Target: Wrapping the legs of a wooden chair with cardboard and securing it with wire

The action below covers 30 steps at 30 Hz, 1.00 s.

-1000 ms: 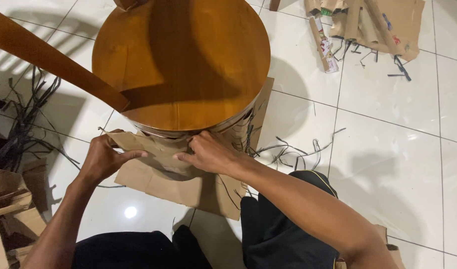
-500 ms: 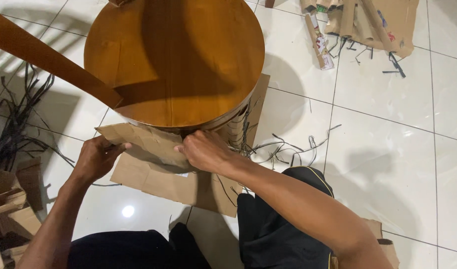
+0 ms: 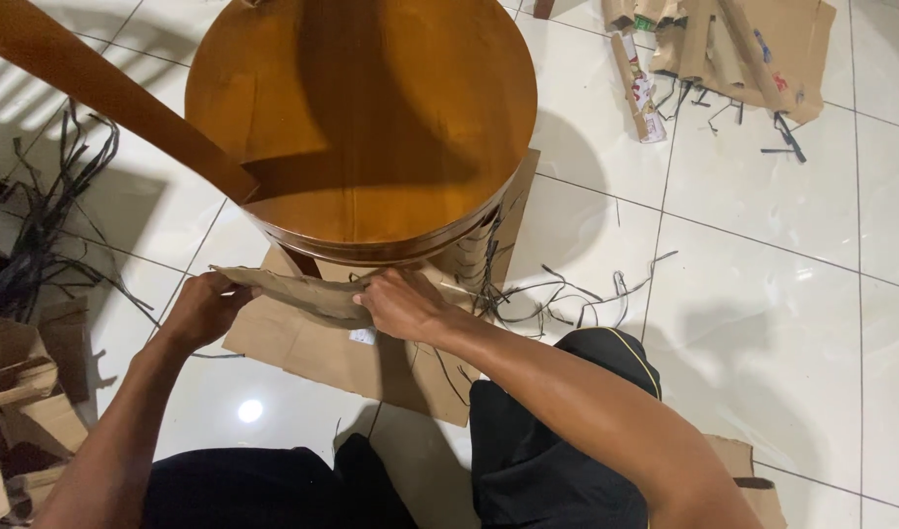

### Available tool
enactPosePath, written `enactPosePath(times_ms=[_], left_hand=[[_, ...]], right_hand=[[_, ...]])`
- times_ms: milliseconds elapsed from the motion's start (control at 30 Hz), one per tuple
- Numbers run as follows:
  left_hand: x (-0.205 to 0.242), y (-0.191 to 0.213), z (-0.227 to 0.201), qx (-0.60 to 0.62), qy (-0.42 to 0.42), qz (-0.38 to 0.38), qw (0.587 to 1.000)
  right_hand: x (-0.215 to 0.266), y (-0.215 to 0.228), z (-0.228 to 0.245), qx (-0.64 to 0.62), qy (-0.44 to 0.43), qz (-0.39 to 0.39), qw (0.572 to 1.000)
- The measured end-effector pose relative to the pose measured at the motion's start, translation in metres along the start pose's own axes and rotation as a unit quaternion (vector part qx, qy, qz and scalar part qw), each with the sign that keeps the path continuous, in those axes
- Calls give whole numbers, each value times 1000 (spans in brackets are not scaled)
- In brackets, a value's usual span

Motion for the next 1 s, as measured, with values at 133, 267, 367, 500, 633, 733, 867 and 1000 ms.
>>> enactPosePath(times_ms=[133,267,367,500,633,733,867,1000], left_hand=[[5,4,-12,18,-27,5,999],[10,11,-22,21,-27,8,999],[12,12,-26,29,-14,17,999],[12,6,-20,44,2,32,999],[11,7,-14,60,16,25,998],[9,8,-6,49,24,9,998],[-3,-6,28,-53,36,-13,998],[-1,-8,23,-127,74,-56,988]], right_hand=[[-3,-6,0,9,-17,-4,1000],[-2,3,5,-2,-2,-9,1000],[-5,-3,3,-4,9,-6,1000],[-4,-4,5,-11,1,-3,1000],[-10,-15,-3,-29,-5,-3,1000],[-8,-8,0,-40,-69,5,997],[-21,-19,-12,-52,-100,2,994],[-34,-22,-21,-13,-148,21,989]])
Point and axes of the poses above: each hand's wrist, its own x-axis away from the middle knuckle, its own y-axis out of the back of the hand, z = x × y, the point moved 6 cm from there along -x, towards the middle knuckle, and after that the axes turned 3 degrees about z, right-handed, at the moved point
